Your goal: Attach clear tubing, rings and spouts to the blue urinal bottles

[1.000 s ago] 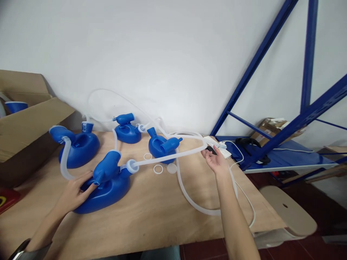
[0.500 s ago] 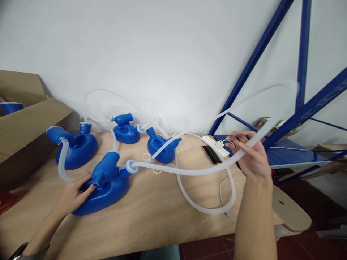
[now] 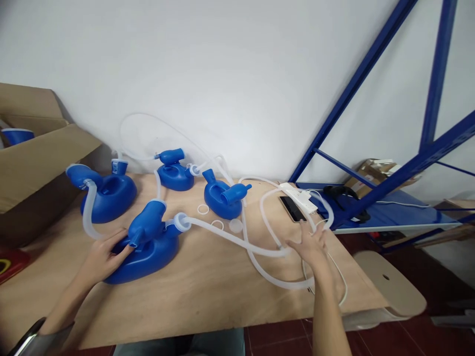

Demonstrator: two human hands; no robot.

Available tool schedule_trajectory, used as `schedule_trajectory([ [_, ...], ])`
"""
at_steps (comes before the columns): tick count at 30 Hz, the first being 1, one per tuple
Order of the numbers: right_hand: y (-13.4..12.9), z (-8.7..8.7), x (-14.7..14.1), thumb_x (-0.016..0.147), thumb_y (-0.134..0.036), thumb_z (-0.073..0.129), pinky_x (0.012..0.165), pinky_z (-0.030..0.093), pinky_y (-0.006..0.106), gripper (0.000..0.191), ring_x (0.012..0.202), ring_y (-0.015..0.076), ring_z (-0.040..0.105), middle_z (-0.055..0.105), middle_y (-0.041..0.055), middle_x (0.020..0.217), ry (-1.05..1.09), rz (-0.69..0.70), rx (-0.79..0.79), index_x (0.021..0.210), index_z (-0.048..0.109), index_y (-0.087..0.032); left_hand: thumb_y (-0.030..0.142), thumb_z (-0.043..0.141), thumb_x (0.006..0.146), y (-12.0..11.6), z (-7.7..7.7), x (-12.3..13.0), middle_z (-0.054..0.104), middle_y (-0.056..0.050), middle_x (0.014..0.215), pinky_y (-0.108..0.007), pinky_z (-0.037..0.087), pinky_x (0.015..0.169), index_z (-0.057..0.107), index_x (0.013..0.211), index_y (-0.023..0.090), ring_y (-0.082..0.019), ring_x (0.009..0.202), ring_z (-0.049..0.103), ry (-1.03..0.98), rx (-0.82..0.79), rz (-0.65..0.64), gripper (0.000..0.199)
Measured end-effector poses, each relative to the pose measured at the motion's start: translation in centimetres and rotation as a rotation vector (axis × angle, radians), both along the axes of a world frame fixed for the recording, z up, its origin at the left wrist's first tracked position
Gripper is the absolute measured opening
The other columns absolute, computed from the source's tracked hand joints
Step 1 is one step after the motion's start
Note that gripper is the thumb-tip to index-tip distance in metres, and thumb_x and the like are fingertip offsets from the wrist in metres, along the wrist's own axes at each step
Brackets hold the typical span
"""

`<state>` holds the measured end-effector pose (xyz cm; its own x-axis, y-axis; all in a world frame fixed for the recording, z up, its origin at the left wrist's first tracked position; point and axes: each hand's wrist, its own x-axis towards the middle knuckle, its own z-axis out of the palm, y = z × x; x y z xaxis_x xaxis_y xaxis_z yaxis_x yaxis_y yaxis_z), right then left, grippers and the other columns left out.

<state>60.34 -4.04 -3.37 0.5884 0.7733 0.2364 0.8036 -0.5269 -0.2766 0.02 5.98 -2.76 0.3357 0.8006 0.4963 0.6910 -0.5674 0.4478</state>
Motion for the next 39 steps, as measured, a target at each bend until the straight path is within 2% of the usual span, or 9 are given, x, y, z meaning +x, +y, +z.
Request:
schedule_trajectory([
  [2,1.2,-1.4,-1.0,0.076,-0.042,0.075,0.112,0.031,0.076,0.075,0.155,0.0551,0.021,0.037,0.0283,0.162,0.047,0.113,-0.082,0.144,0.055,-0.016,0.048,0.054,0.098,-0.1,0.2,0.2,0.075,-0.007,0.094,-0.03,0.057,0.077,0.071,0.098,0.02,-0.023,0.083,0.073,0.001,0.001,0.0,0.033],
  [6,3.5,-1.7,-3.8,0.096,-0.046,0.053,0.103,0.049,0.05,0.059,0.125,0.0363,0.064,0.071,0.0196,0.126,0.268,0.408,-0.238,0.146,0.056,-0.015,0.049,0.054,0.097,-0.3,0.4,0.3,0.077,-0.008,0.097,-0.031,0.059,0.08,0.072,0.1,0.02,-0.025,0.087,0.074,-0.001,0.001,0.022,0.034],
  [12,5.4,-1.6,-8.0,0.096,-0.047,0.06,0.073,0.05,0.033,0.091,0.083,0.0265,0.072,0.075,0.0057,0.093,0.27,0.516,-0.321,0.169,0.016,-0.016,0.049,0.054,0.096,-0.3,-0.4,0.0,0.079,-0.013,0.113,-0.037,0.06,0.089,0.068,0.127,0.017,-0.03,0.101,0.076,0.018,0.031,0.068,0.046],
  [18,6.2,-1.4,-10.0,0.098,-0.011,0.04,0.081,0.05,0.031,0.06,0.092,0.022,0.07,0.072,0.0082,0.106,0.032,0.793,-0.331,0.155,0.051,-0.027,0.05,0.051,0.1,-0.3,-1.2,-0.2,0.075,-0.014,0.125,-0.041,0.06,0.091,0.029,0.164,0.018,-0.032,0.11,0.075,0.09,0.043,0.081,0.074],
  [23,6.8,-1.3,-9.8,0.098,-0.011,0.047,0.09,0.052,0.035,0.044,0.104,0.0253,0.066,0.069,0.0115,0.114,-0.077,0.913,-0.32,0.134,0.069,-0.024,0.043,0.048,0.101,0.3,0.0,0.0,0.039,-0.02,0.165,-0.043,0.058,0.099,0.023,0.166,0.02,-0.036,0.13,0.064,0.174,0.099,-0.029,0.073],
  [28,8.0,-1.4,-8.1,0.089,0.005,0.039,0.091,0.053,0.038,0.063,0.108,0.026,0.063,0.066,0.0128,0.118,-0.184,0.92,-0.259,0.139,0.064,-0.024,0.041,0.057,0.097,1.2,3.6,0.8,-0.005,-0.015,0.177,-0.058,0.041,0.12,0.022,0.167,0.027,-0.044,0.158,0.027,0.269,0.086,-0.179,0.079],
  [31,9.2,-1.9,-7.2,0.089,0.005,0.039,0.086,0.054,0.038,0.056,0.1,0.0265,0.064,0.067,0.0151,0.111,-0.212,0.91,-0.223,0.128,0.07,-0.019,0.04,0.063,0.095,1.8,4.9,1.8,0.008,-0.013,0.178,-0.064,0.032,0.124,0.044,0.157,0.027,-0.044,0.161,0.016,0.306,0.128,-0.251,0.067],
  [35,10.6,-2.1,-6.6,0.089,0.0,0.048,0.089,0.056,0.04,0.037,0.096,0.0262,0.066,0.07,0.0147,0.104,-0.187,0.961,-0.16,0.107,0.075,-0.017,0.039,0.07,0.09,2.4,4.6,3.4,0.048,-0.02,0.161,-0.063,0.03,0.125,0.058,0.142,0.017,-0.042,0.153,0.038,0.344,0.282,-0.299,0.058],
  [39,10.4,-0.4,-6.1,0.094,-0.012,0.051,0.106,0.051,0.047,0.027,0.122,0.0285,0.064,0.071,0.0139,0.125,-0.129,1.009,0.019,0.109,0.073,-0.021,0.046,0.071,0.09,2.6,3.3,4.3,0.062,-0.022,0.144,-0.063,0.033,0.12,0.062,0.133,0.016,-0.042,0.138,0.055,0.325,0.42,-0.221,0.053],
])
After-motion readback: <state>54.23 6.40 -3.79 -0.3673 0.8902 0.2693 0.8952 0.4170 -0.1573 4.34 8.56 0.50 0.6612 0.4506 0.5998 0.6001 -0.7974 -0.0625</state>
